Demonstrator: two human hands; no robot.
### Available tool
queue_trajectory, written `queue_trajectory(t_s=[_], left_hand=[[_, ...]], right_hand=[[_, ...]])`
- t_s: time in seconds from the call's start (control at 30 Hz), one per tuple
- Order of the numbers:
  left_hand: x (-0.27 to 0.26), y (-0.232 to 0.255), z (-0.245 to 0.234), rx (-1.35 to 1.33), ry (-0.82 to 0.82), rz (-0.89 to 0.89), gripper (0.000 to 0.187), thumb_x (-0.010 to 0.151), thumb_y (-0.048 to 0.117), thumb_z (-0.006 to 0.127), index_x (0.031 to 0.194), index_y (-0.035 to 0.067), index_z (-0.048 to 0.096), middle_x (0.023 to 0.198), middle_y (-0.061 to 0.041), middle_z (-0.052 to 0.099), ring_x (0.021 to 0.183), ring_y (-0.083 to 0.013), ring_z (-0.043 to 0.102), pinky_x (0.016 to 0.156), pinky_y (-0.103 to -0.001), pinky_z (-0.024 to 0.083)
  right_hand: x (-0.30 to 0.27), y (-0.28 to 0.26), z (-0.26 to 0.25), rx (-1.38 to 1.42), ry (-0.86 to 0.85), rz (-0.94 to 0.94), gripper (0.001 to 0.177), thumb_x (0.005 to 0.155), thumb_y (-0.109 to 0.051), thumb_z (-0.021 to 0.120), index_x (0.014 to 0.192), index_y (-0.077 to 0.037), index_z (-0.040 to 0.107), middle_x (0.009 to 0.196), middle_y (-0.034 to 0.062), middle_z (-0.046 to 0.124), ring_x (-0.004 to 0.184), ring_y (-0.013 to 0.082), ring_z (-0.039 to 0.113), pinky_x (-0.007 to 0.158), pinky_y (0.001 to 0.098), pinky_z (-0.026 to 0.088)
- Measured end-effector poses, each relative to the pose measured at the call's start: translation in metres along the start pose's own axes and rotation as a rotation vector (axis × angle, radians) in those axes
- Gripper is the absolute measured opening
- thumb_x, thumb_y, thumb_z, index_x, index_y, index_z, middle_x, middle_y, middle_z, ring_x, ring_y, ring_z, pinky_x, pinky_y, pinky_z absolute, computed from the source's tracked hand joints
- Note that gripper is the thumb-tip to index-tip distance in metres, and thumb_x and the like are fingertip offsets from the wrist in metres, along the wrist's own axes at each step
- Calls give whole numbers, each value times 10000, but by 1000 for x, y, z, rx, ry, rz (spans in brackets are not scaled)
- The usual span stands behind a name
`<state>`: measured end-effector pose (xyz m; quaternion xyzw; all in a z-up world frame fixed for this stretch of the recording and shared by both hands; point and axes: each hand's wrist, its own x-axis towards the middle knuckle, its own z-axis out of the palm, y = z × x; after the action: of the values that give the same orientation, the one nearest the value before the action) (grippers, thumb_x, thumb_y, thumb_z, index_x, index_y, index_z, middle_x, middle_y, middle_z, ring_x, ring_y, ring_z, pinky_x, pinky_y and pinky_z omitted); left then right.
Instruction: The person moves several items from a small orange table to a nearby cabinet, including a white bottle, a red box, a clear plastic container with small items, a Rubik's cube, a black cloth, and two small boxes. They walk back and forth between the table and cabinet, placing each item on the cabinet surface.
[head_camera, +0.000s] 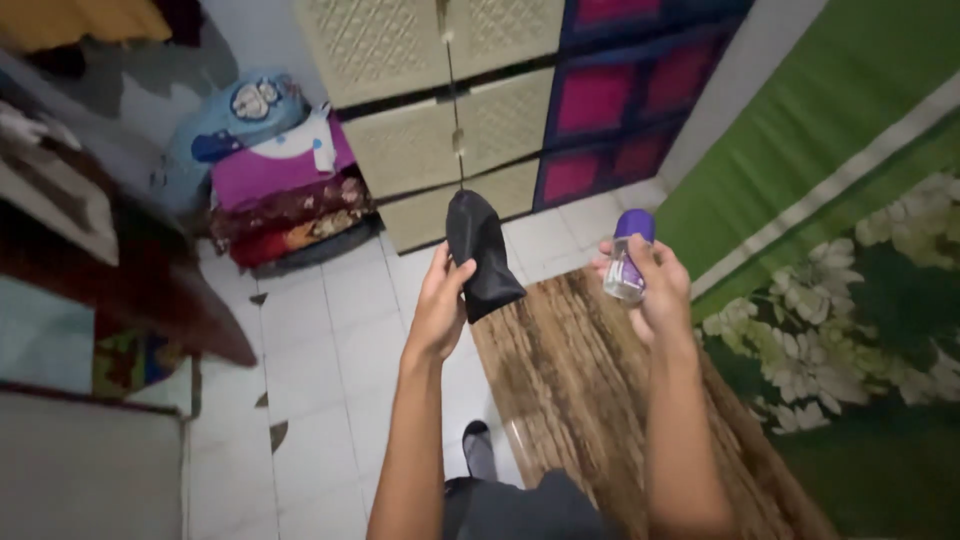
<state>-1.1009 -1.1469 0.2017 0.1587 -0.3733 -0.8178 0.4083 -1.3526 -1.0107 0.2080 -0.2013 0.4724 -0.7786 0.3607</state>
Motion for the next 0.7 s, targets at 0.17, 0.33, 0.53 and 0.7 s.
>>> queue_trajectory(t_s=[0.17, 0.33, 0.53, 0.7], left_hand=[[72, 28, -16, 78, 33, 4, 588, 986, 52, 577, 1539, 12, 380, 1415, -108, 557, 1270, -189, 541, 1080, -319, 423], [138, 26, -31, 125, 8, 28, 509, 989, 41, 592, 1473, -7, 442, 1397, -98, 576, 1268, -176, 558, 1090, -322, 433], [224, 9, -33, 118, 82, -9, 481, 992, 43, 616, 1450, -13, 481, 1316, -103, 608, 1190, -185, 576, 1037, -333, 452], [315, -8, -10, 154, 108, 47, 496, 963, 61, 633, 1435, 31, 483, 1264, -36, 632, 1120, -116, 599, 961, -267, 479]], right_hand=[[58, 8, 40, 29, 41, 11, 424, 1013, -291, 669, 1221, 14, 461, 1045, 233, 704, 823, 302, 746, 718, 398, 630], [115, 19, 53, -41, 87, 68, 452, 1003, -323, 653, 1229, 23, 470, 984, 216, 712, 771, 303, 737, 682, 411, 637], [212, 34, 39, -46, 93, 98, 480, 1017, -377, 622, 1257, 18, 492, 918, 151, 673, 725, 313, 732, 606, 404, 610], [307, 27, 21, 0, -27, -2, 496, 1025, -335, 642, 1309, 23, 449, 1022, 150, 659, 776, 315, 728, 653, 436, 639]])
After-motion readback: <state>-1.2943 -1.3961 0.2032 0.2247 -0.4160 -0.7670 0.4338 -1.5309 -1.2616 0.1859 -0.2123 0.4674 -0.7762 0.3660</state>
